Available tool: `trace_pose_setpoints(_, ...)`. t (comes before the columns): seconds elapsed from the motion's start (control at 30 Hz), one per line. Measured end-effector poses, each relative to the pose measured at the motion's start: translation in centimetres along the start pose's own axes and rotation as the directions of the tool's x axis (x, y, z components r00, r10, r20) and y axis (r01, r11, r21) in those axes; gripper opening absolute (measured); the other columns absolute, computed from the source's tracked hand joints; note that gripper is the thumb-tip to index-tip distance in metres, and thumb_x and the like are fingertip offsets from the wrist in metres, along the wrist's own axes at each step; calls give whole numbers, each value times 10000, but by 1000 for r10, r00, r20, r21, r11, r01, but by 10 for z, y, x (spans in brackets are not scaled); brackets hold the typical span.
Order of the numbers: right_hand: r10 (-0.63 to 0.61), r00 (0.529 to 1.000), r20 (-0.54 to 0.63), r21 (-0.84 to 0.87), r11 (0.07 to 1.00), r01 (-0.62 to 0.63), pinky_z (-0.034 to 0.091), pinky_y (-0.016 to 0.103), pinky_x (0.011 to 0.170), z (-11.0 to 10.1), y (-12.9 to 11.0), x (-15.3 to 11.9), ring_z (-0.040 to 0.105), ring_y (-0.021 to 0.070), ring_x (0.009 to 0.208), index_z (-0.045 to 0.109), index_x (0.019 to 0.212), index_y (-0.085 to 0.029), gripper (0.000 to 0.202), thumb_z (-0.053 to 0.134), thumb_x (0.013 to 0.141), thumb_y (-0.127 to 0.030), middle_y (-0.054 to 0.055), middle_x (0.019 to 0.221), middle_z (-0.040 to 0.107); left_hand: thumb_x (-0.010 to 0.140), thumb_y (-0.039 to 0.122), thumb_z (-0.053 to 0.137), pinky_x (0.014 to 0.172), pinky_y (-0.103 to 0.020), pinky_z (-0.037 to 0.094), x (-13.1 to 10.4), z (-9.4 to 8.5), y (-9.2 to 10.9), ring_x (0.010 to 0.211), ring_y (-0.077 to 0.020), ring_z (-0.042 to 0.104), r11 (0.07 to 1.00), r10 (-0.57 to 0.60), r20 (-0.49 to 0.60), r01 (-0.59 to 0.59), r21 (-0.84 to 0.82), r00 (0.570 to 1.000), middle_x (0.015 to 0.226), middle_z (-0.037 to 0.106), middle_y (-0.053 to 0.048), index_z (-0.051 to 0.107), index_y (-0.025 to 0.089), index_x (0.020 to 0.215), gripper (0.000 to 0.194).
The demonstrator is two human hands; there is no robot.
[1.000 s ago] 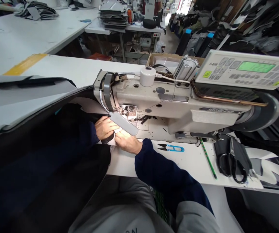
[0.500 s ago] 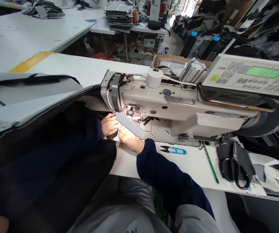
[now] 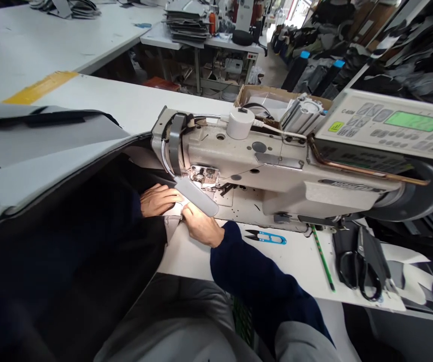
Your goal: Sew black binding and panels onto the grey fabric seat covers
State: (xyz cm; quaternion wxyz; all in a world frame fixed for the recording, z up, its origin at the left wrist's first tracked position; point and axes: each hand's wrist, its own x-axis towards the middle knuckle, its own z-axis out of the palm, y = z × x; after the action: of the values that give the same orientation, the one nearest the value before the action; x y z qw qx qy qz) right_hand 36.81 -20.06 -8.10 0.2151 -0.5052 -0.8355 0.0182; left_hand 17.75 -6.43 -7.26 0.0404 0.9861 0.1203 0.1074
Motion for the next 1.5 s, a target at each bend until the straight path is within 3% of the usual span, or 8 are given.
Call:
trace_pose_setpoints(0.13, -26, 1000, -14, -113, 993, 24, 383, 314, 694, 6, -3, 4, 465, 192, 759, 541, 815, -151, 224, 362, 823, -16, 84, 836, 532, 899, 241, 399, 678, -349, 295, 6, 0, -4, 831, -174, 472, 998, 55, -40, -56, -35, 998, 1156, 624, -6, 637, 240, 971, 248)
trace_pose_setpoints(0.5, 29, 994, -103, -231, 972, -52, 393, 324, 636, 18, 4, 19, 464, 200, 695, 523, 745, -165, 235, 349, 812, -22, 82, 760, 541, 886, 203, 391, 712, -333, 311, 19, 2, -25, 937, -183, 512, 994, 112, -94, -113, -8, 989, 1135, 639, -6, 643, 240, 913, 256)
trace_pose_setpoints(0.63, 108, 987, -123, 38, 994, -104, 457, 312, 754, 9, 5, 13, 536, 192, 830, 512, 932, -161, 167, 425, 809, -91, 72, 884, 571, 874, 214, 384, 734, -324, 341, 19, 1, -17, 959, -177, 530, 989, 76, -98, -88, -120, 992, 1137, 637, -21, 631, 223, 1008, 281)
trace_pose_setpoints(0.7, 173, 979, -106, 274, 952, -138, 468, 307, 824, 2, 2, 7, 556, 183, 908, 468, 1080, -161, 267, 459, 814, -135, 69, 974, 578, 866, 216, 392, 727, -331, 346, 19, 2, -13, 900, -175, 533, 987, 66, -67, -75, -145, 996, 1115, 633, -32, 615, 225, 1074, 305)
trace_pose_setpoints(0.77, 177, 981, -76, 346, 928, -140, 468, 324, 848, -4, -3, 3, 556, 197, 954, 442, 1145, -161, 330, 467, 817, -159, 83, 1018, 577, 863, 200, 397, 725, -344, 338, 20, 5, -12, 859, -177, 525, 989, 91, -45, -95, -115, 995, 1068, 632, -37, 611, 246, 1111, 331)
trace_pose_setpoints(1.0, 89, 996, 18, -53, 995, -88, 444, 375, 798, -6, -22, 8, 508, 265, 937, 510, 1029, -108, 263, 419, 783, -100, 141, 943, 554, 875, 173, 384, 746, -362, 324, 28, 11, -25, 803, -193, 477, 966, 256, -95, -257, -4, 962, 931, 605, -44, 670, 284, 1027, 342)
trace_pose_setpoints(1.23, 97, 993, 72, -310, 948, -70, 436, 400, 778, 3, -26, 18, 499, 273, 896, 539, 998, -79, 210, 370, 875, -107, 160, 930, 538, 862, 145, 375, 863, -351, 315, 34, 3, -27, 861, -178, 433, 983, 126, 21, -121, -138, 992, 932, 596, -34, 702, 263, 1030, 386)
trace_pose_setpoints(1.5, 120, 991, 64, -402, 912, -85, 465, 398, 805, 7, -25, 30, 515, 262, 932, 531, 1104, -29, 296, 345, 878, -71, 190, 992, 556, 854, 147, 386, 850, -329, 347, 42, 2, -48, 924, -180, 437, 978, 206, 0, -206, -35, 979, 1006, 603, -33, 681, 265, 1076, 388)
